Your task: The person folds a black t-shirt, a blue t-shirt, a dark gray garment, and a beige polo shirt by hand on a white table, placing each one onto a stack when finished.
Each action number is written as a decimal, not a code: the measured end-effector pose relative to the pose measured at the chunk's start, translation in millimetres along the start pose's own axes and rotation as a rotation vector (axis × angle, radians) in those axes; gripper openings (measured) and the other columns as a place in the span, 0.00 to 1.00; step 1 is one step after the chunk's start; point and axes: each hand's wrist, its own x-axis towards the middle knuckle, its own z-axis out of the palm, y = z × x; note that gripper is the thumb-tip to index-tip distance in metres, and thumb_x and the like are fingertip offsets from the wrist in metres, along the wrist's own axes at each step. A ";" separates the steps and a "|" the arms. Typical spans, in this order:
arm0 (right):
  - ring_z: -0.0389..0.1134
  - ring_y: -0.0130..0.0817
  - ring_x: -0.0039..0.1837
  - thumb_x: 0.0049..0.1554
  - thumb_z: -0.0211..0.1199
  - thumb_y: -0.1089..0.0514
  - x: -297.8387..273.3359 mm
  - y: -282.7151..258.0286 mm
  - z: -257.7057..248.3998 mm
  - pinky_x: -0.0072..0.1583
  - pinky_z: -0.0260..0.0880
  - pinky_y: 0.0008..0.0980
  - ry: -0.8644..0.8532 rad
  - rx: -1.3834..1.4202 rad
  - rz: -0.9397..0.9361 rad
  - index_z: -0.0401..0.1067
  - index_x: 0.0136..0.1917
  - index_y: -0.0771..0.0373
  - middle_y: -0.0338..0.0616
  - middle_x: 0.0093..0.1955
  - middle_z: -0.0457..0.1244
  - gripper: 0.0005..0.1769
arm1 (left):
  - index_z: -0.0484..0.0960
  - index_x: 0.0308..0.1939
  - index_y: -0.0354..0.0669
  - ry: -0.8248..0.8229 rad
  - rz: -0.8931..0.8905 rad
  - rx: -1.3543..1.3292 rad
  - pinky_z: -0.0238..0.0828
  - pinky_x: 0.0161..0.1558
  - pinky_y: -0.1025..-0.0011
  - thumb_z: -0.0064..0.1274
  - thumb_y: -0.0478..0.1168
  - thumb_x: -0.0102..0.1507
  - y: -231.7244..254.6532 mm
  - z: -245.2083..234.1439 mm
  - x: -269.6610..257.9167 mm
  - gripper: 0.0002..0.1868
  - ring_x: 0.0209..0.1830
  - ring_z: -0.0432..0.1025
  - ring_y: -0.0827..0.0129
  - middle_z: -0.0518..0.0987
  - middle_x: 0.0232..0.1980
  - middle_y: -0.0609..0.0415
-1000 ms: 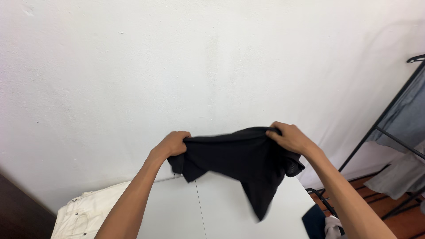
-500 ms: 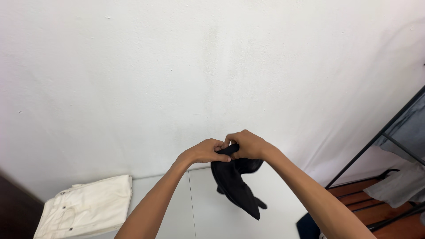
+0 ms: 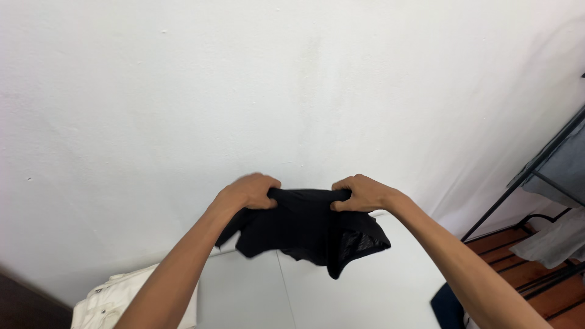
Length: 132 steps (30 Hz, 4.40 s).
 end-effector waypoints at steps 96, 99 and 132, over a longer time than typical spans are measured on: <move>0.77 0.46 0.52 0.53 0.62 0.51 -361.7 146.3 353.9 0.61 0.74 0.37 -0.216 0.125 0.628 0.77 0.61 0.57 0.55 0.50 0.74 0.23 | 0.87 0.55 0.51 -0.171 -0.301 -0.298 0.62 0.68 0.64 0.54 0.41 0.63 -15.0 407.0 -364.0 0.16 0.69 0.65 0.60 0.76 0.67 0.55; 0.76 0.42 0.54 0.51 0.64 0.53 -357.6 167.5 361.6 0.61 0.73 0.38 -0.148 0.223 0.561 0.77 0.60 0.59 0.53 0.50 0.74 0.23 | 0.88 0.51 0.48 -0.218 -0.376 -0.391 0.70 0.60 0.64 0.56 0.45 0.63 -20.6 395.6 -351.4 0.15 0.54 0.76 0.58 0.83 0.54 0.50; 0.60 0.64 0.69 0.50 0.60 0.26 -150.0 225.5 408.5 0.56 0.73 0.59 0.195 0.111 1.047 0.54 0.76 0.69 0.67 0.68 0.55 0.56 | 0.79 0.58 0.33 0.009 -1.044 -0.636 0.78 0.50 0.65 0.62 0.64 0.57 -99.0 414.1 -161.1 0.40 0.46 0.81 0.59 0.85 0.46 0.42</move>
